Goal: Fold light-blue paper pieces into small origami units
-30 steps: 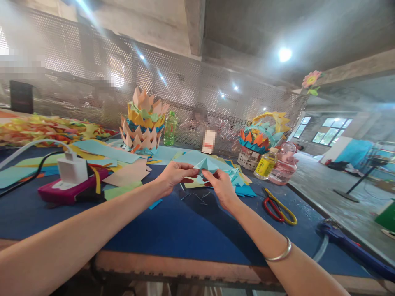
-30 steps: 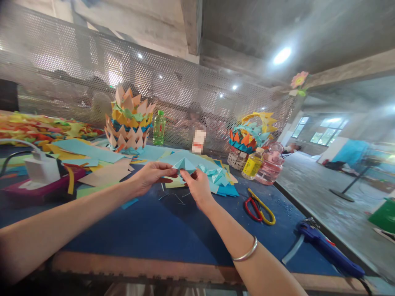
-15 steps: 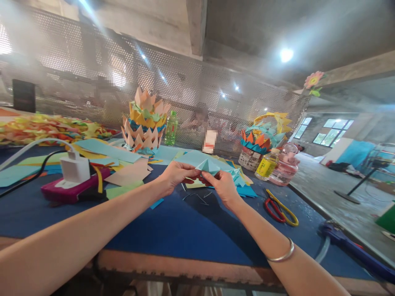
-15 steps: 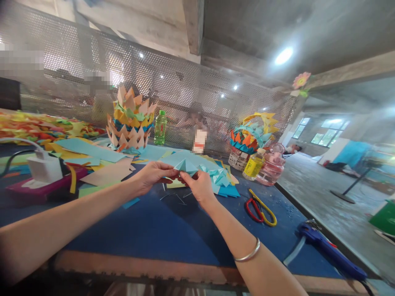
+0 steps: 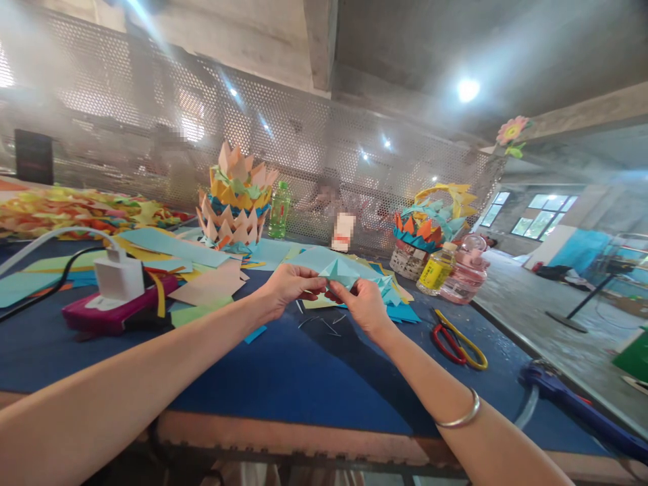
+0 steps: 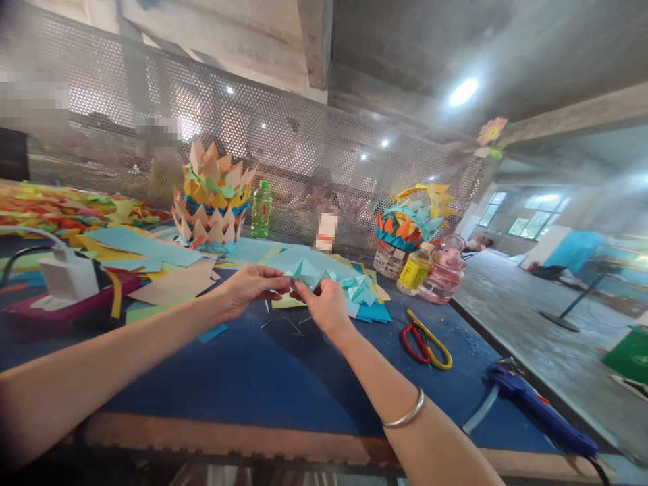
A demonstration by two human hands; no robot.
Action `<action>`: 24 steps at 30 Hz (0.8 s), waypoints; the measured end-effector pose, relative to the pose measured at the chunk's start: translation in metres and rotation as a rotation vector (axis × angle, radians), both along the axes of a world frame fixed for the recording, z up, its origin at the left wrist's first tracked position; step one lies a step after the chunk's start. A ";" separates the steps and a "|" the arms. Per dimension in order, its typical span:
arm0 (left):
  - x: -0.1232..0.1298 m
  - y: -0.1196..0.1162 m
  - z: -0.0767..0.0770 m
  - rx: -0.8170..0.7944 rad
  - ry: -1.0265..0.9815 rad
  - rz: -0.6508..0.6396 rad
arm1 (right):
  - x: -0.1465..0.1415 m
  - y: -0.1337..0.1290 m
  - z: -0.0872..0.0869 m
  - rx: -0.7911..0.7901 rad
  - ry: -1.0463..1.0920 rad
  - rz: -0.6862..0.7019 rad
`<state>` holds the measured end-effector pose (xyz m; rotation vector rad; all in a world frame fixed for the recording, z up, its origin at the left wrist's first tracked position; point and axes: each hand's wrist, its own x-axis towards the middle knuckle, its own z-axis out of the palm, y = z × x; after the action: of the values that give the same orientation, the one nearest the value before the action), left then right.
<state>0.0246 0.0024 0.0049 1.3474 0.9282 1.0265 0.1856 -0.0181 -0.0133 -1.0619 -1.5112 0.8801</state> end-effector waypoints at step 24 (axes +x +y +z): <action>-0.004 0.009 -0.003 -0.053 0.050 -0.016 | 0.009 0.006 -0.002 0.146 -0.029 0.032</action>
<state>0.0202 0.0110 0.0021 1.3394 0.9740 0.9540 0.1941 -0.0118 -0.0153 -0.9501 -1.5950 0.7670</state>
